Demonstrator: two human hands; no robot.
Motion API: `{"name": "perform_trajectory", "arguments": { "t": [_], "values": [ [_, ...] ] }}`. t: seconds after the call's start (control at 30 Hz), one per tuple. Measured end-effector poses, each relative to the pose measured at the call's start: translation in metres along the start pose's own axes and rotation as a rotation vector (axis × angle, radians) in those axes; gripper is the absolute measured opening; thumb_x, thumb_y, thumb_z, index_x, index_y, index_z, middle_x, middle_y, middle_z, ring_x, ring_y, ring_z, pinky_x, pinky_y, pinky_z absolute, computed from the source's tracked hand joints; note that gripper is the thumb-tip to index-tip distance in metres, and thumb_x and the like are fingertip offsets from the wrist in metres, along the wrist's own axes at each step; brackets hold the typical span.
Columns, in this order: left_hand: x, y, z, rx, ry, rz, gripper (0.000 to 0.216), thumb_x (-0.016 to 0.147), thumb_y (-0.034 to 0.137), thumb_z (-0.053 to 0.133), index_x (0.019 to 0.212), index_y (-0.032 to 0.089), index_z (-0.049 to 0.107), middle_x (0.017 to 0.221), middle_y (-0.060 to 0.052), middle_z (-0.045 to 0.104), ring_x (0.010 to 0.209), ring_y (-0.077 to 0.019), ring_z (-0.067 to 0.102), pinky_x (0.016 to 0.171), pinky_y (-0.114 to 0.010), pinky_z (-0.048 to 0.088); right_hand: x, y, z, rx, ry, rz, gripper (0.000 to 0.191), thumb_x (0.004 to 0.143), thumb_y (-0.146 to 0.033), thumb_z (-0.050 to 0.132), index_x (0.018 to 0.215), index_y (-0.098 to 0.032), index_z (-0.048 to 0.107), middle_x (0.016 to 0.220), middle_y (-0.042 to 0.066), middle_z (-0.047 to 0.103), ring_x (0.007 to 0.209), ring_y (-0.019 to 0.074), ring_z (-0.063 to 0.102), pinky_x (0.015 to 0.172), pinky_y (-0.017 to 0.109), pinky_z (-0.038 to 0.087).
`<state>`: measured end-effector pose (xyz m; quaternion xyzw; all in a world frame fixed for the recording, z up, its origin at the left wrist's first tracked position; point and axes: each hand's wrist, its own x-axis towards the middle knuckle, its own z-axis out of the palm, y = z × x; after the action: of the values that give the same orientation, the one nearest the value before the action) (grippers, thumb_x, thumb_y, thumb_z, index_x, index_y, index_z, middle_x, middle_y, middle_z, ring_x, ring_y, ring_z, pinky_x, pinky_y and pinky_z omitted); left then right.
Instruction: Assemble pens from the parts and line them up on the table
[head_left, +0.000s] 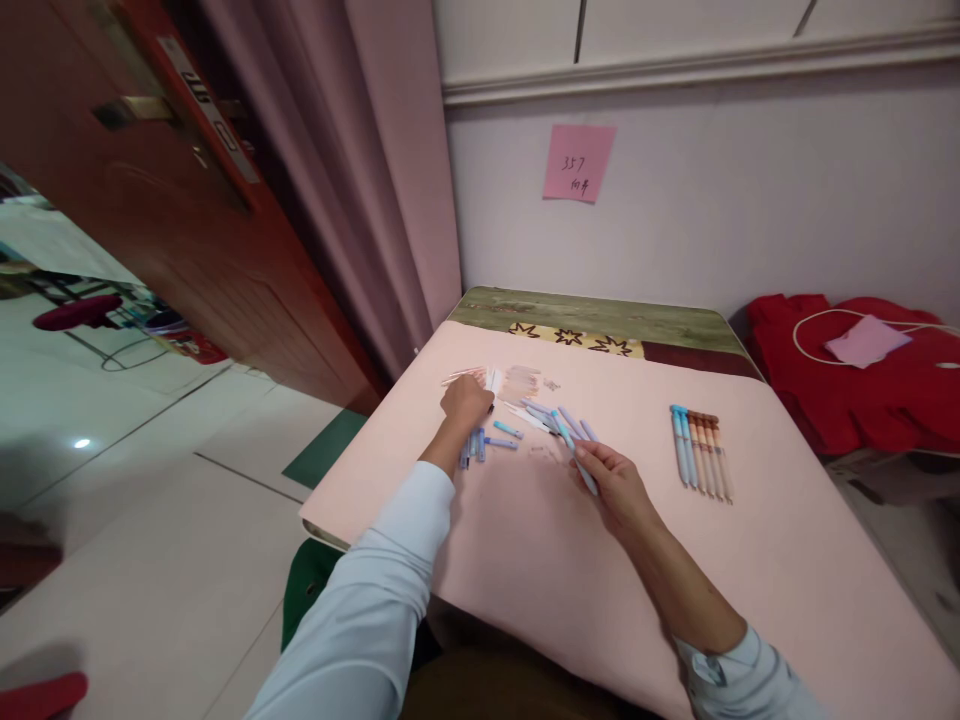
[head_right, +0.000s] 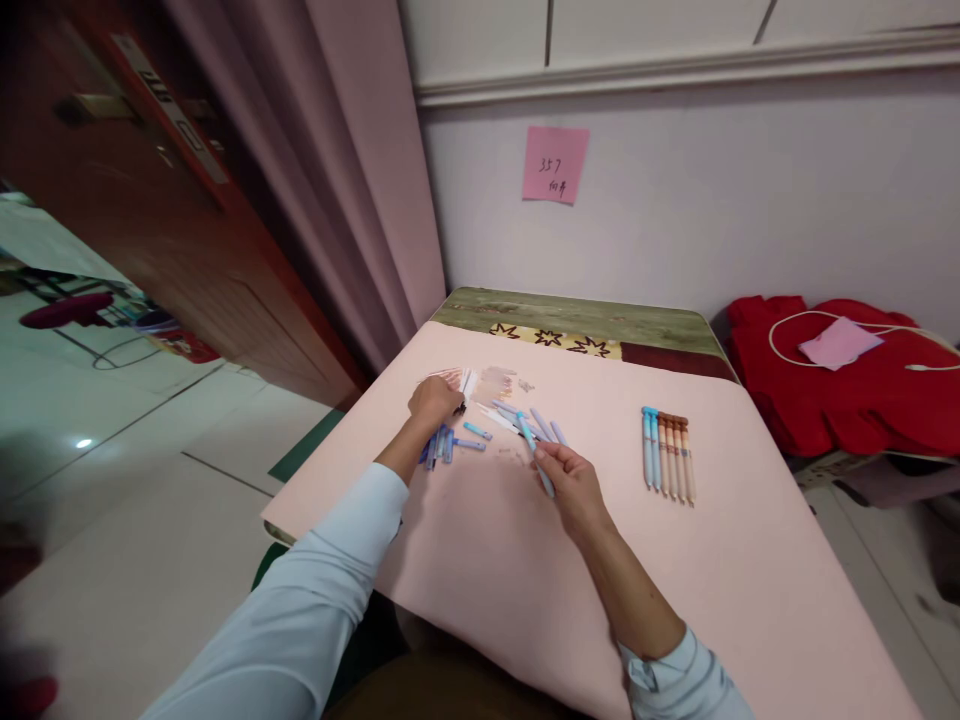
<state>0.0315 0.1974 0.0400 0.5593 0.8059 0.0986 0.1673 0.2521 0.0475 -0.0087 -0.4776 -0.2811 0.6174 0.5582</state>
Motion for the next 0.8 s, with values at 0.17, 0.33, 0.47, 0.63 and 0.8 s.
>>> {"name": "perform_trajectory", "arguments": {
  "t": [0.17, 0.33, 0.47, 0.63, 0.8],
  "values": [
    [0.017, -0.003, -0.004, 0.012, -0.075, -0.074, 0.039, 0.056, 0.027, 0.079, 0.093, 0.016, 0.073, 0.096, -0.018, 0.074, 0.094, -0.0336, 0.070, 0.072, -0.037, 0.050, -0.001, -0.001, 0.000, -0.012, -0.005, -0.006, 0.040, 0.060, -0.046, 0.088, 0.086, -0.018, 0.075, 0.067, 0.002, 0.065, 0.055, 0.0106, 0.052, 0.051, 0.023, 0.041],
    [0.018, -0.008, -0.013, 0.035, -0.092, -0.099, 0.041, 0.049, 0.030, 0.083, 0.087, 0.018, 0.073, 0.091, -0.015, 0.075, 0.090, -0.0333, 0.070, 0.069, -0.036, 0.050, 0.000, -0.002, 0.002, -0.016, 0.006, 0.004, 0.040, 0.061, -0.045, 0.088, 0.087, -0.017, 0.075, 0.067, 0.003, 0.065, 0.055, 0.0105, 0.051, 0.050, 0.023, 0.039],
    [0.009, -0.016, -0.013, -0.023, -0.029, -0.060, 0.033, 0.056, 0.045, 0.079, 0.078, 0.021, 0.073, 0.086, -0.013, 0.074, 0.089, -0.0320, 0.069, 0.067, -0.036, 0.048, 0.001, -0.002, 0.001, -0.002, -0.007, 0.001, 0.038, 0.062, -0.043, 0.088, 0.087, -0.017, 0.075, 0.066, 0.002, 0.065, 0.053, 0.0093, 0.049, 0.048, 0.022, 0.037],
    [-0.020, -0.061, -0.004, -0.377, 0.223, 0.033, 0.020, 0.070, 0.041, 0.067, 0.069, 0.021, 0.070, 0.070, -0.006, 0.069, 0.072, -0.0232, 0.065, 0.063, -0.032, 0.045, -0.003, -0.009, 0.001, 0.052, 0.057, -0.012, 0.037, 0.060, -0.041, 0.089, 0.086, -0.018, 0.074, 0.067, 0.001, 0.066, 0.055, 0.0091, 0.052, 0.050, 0.021, 0.041],
    [-0.054, -0.112, 0.016, -0.655, 0.359, 0.087, 0.022, 0.075, 0.033, 0.060, 0.087, 0.018, 0.070, 0.074, -0.003, 0.068, 0.067, -0.0170, 0.061, 0.065, -0.028, 0.048, -0.008, -0.016, 0.004, 0.082, 0.042, -0.053, 0.034, 0.064, -0.040, 0.086, 0.084, -0.017, 0.072, 0.072, 0.002, 0.068, 0.052, 0.0079, 0.051, 0.047, 0.020, 0.040]
  ]
}}
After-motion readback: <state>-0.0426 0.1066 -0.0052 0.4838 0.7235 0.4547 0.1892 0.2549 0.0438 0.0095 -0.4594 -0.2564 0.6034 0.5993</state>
